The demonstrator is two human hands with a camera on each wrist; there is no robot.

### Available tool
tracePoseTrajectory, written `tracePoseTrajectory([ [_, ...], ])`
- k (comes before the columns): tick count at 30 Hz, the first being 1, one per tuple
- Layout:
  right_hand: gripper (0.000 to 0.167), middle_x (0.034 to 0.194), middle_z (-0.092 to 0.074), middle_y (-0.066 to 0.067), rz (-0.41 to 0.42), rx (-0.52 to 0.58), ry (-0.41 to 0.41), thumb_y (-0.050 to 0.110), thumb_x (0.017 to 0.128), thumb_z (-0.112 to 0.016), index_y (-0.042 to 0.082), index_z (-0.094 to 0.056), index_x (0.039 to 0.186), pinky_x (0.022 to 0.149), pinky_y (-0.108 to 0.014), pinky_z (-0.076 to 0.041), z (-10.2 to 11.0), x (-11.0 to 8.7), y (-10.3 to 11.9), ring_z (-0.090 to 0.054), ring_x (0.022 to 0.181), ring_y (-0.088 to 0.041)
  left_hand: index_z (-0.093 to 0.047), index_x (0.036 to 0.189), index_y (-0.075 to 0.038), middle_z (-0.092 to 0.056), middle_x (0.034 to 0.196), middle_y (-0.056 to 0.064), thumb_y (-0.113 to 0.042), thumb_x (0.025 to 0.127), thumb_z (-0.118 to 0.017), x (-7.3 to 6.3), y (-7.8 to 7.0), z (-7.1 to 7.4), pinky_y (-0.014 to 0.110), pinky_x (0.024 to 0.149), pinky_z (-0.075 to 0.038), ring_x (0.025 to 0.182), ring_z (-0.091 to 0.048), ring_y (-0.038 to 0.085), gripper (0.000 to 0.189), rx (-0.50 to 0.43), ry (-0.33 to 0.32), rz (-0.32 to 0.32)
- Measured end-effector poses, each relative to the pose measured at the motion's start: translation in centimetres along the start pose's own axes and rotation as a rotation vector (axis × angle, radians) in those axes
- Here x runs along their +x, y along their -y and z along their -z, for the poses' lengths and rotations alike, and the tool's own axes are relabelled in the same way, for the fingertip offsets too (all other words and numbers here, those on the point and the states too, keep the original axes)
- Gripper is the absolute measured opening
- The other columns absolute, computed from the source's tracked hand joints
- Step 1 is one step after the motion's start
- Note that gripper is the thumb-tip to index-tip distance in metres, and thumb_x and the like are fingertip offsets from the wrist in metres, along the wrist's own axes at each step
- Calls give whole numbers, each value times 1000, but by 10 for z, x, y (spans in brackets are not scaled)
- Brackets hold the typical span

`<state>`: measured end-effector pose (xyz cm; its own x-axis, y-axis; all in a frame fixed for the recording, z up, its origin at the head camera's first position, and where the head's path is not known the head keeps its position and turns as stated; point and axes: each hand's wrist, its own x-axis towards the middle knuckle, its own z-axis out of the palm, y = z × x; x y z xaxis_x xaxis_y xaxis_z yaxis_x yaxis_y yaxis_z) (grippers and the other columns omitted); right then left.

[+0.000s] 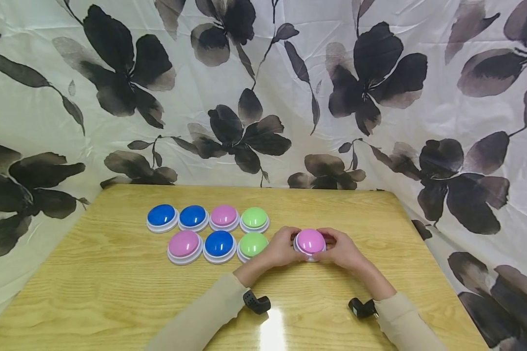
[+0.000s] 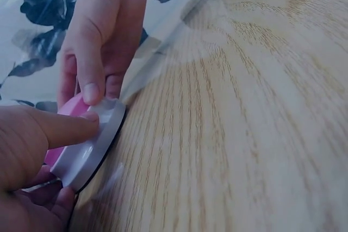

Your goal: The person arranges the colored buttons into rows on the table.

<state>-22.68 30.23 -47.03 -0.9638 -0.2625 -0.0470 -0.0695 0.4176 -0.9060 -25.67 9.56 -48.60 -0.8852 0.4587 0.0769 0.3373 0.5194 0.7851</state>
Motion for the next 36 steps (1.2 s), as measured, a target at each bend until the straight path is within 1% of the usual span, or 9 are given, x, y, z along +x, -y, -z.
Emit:
tracePoseTrajectory([
  [5,77,126,-56,-23,-5,-13,-6,10,71,-88,-7,-48,135,83,-29,-52,0,0,3,-58,108,-34,-56,128,4,-57,119,13,-28,69,-90,0,-1,2,29,97,-44,111,-53,21,75,0,12,-9],
  [11,74,124,-58,-20,-38,-45,-24,15,72,-88,-4,-51,133,82,-31,-53,2,-1,7,-59,105,-30,-58,125,3,-60,113,10,-23,68,-90,1,-4,8,24,90,-46,103,-56,15,70,-40,30,-31],
  [15,72,124,-58,-21,6,-72,-16,15,73,-87,-4,-52,133,84,-34,-53,3,-1,16,-60,106,-32,-58,126,1,-59,115,8,-24,70,-89,-1,-8,17,23,87,-47,101,-57,14,69,-33,36,-35],
  [19,72,124,-58,-19,27,-85,-11,16,72,-87,-3,-53,132,85,-33,-52,4,-1,29,-59,107,-31,-56,130,-1,-55,119,8,-26,72,-88,-7,-14,29,24,86,-48,105,-55,17,71,-47,32,-17],
  [25,75,123,-58,-19,26,-98,15,20,73,-87,-4,-51,134,82,-30,-53,2,0,53,-59,102,-29,-55,133,-3,-54,123,7,-24,73,-87,-19,-21,52,26,85,-49,107,-54,18,72,-148,31,-25],
  [28,74,122,-59,-18,44,-112,29,22,73,-87,-4,-51,133,83,-30,-52,-2,1,64,-59,101,-28,-54,133,-4,-54,125,7,-27,74,-87,-25,-21,65,26,86,-49,108,-55,18,71,-143,38,-49],
  [30,74,120,-60,-16,56,-109,30,22,72,-88,-2,-53,133,83,-31,-52,-6,3,70,-60,100,-27,-54,134,-5,-54,125,7,-28,75,-86,-29,-20,74,26,86,-49,108,-56,19,71,-116,37,-65],
  [32,73,119,-61,-14,74,-110,33,22,71,-88,-1,-54,132,84,-32,-52,-12,7,76,-60,100,-26,-55,133,-5,-55,124,6,-28,75,-86,-33,-17,82,27,86,-50,107,-56,19,70,-94,29,-68],
  [36,72,117,-62,-11,110,-131,26,23,69,-89,1,-56,129,85,-35,-52,-25,13,86,-60,100,-24,-54,135,-5,-55,124,6,-27,75,-86,-41,-11,95,32,89,-51,107,-57,20,71,-89,19,-63],
])
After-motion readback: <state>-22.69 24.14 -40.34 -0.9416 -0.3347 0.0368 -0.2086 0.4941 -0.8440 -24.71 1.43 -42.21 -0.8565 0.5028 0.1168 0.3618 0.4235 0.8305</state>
